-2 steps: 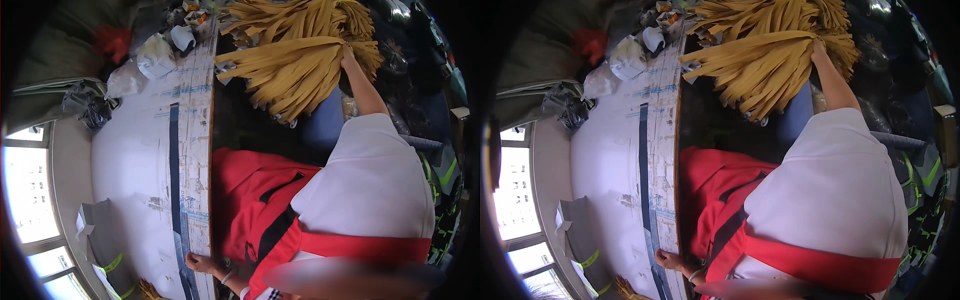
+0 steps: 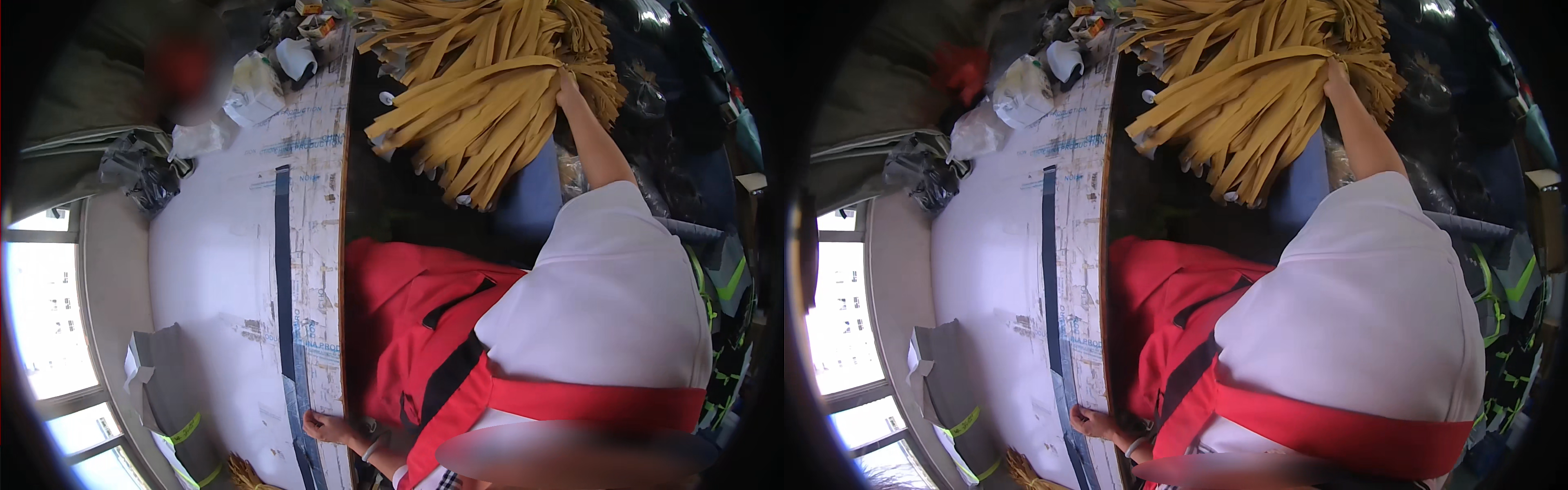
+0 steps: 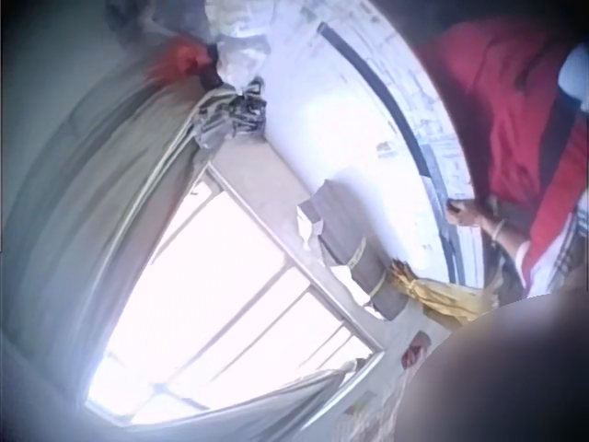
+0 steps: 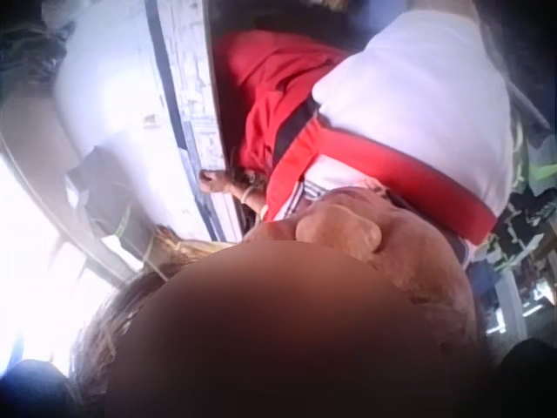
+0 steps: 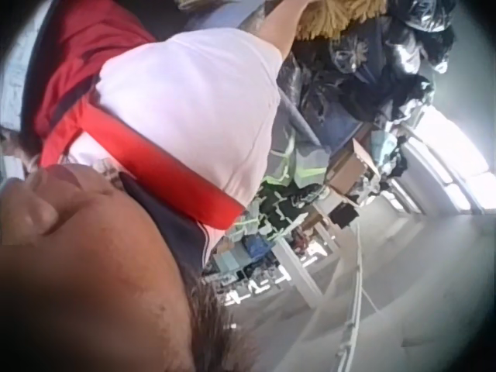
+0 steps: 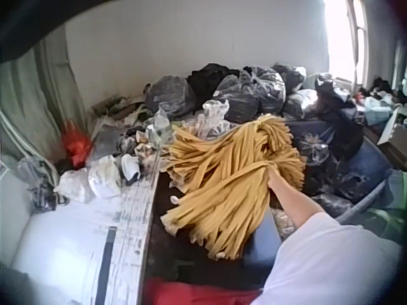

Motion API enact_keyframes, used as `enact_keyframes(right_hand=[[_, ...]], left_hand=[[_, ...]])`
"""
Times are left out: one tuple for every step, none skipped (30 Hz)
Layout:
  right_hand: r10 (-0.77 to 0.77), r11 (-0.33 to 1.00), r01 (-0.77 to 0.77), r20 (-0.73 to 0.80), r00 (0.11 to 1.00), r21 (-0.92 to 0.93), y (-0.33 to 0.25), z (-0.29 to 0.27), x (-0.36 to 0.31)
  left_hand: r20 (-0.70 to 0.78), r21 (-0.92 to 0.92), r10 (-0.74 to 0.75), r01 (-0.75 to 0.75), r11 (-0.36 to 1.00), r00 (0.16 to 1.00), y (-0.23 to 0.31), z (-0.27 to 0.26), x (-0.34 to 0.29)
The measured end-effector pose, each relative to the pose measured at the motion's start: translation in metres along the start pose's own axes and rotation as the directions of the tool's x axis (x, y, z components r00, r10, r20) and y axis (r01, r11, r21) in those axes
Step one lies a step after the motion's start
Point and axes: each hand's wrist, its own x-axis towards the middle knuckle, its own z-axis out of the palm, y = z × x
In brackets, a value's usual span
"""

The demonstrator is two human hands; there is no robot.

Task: Attaching plastic sliders or pull tabs to yellow zipper tapes on a factory workbench.

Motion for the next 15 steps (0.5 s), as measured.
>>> enact_keyframes(right_hand=[[0.009, 1.0, -0.009, 0.006, 1.0, -0.012, 0.007, 0.002, -0.003], [0.045, 0.999, -0.044, 0.004, 0.999, -0.018, 0.012, 0.004, -0.005], [0.08, 0.996, -0.08, 0.002, 0.997, -0.025, 0.019, 0.006, -0.007], [0.086, 0.996, -0.086, 0.015, 0.996, -0.034, 0.025, 0.007, -0.005], [0.064, 0.997, -0.065, 0.027, 0.998, 0.032, 0.021, -0.005, 0.003], [0.042, 0.994, -0.046, 0.04, 0.998, 0.098, 0.016, -0.013, 0.01], [0.056, 0.995, -0.06, 0.049, 0.997, 0.082, 0.029, -0.015, 0.012], [0.05, 0.994, -0.045, -0.044, 0.998, 0.104, 0.036, -0.023, 0.01], [0.044, 0.992, -0.027, -0.137, 0.99, 0.122, 0.042, -0.028, 0.009], [0.033, 0.992, -0.017, -0.133, 0.991, 0.122, 0.036, -0.036, 0.015], [-0.017, 0.992, 0.032, -0.125, 0.992, 0.123, 0.024, -0.046, 0.026], [-0.045, 0.993, 0.057, -0.106, 0.993, 0.108, 0.031, -0.042, 0.033], [-0.036, 0.994, 0.045, -0.092, 0.995, 0.097, 0.038, -0.036, 0.028], [-0.014, 0.998, 0.017, -0.047, 0.999, 0.059, 0.043, -0.033, 0.024], [0.009, 1.0, -0.009, -0.004, 1.0, 0.022, 0.05, -0.03, 0.02]], left_hand=[[-0.032, 0.01, 0.023, -0.022, 1.0, 0.999, -0.003, -0.004, -0.003], [-0.044, 0.036, 0.052, -0.05, 0.998, 0.998, -0.008, -0.009, -0.003], [-0.048, 0.053, 0.047, -0.044, 0.998, 0.998, -0.012, -0.013, -0.004], [-0.051, 0.027, 0.033, -0.032, 0.999, 0.998, -0.014, -0.016, -0.004], [-0.045, -0.013, 0.021, -0.022, 1.0, 0.999, -0.014, -0.013, -0.004], [-0.047, -0.017, 0.013, -0.014, 1.0, 0.999, -0.015, -0.01, -0.004], [-0.042, 0.025, 0.046, -0.045, 0.999, 0.998, -0.018, -0.014, -0.003], [-0.032, 0.056, 0.078, -0.076, 0.995, 0.996, -0.017, -0.016, -0.003], [-0.034, 0.068, 0.071, -0.069, 0.995, 0.997, -0.016, -0.018, -0.005], [-0.026, 0.017, 0.051, -0.051, 0.999, 0.998, -0.012, -0.014, -0.005], [-0.014, -0.047, 0.029, -0.029, 0.998, 0.999, -0.008, -0.005, -0.005], [-0.011, -0.049, 0.025, -0.026, 0.998, 1.0, -0.008, -0.004, -0.005], [-0.021, -0.033, 0.017, -0.018, 0.999, 1.0, -0.012, -0.008, -0.003], [-0.033, -0.017, 0.046, -0.046, 0.999, 0.998, -0.015, -0.011, -0.001], [-0.043, -0.002, 0.076, -0.076, 0.997, 0.996, -0.018, -0.014, -0.002]])
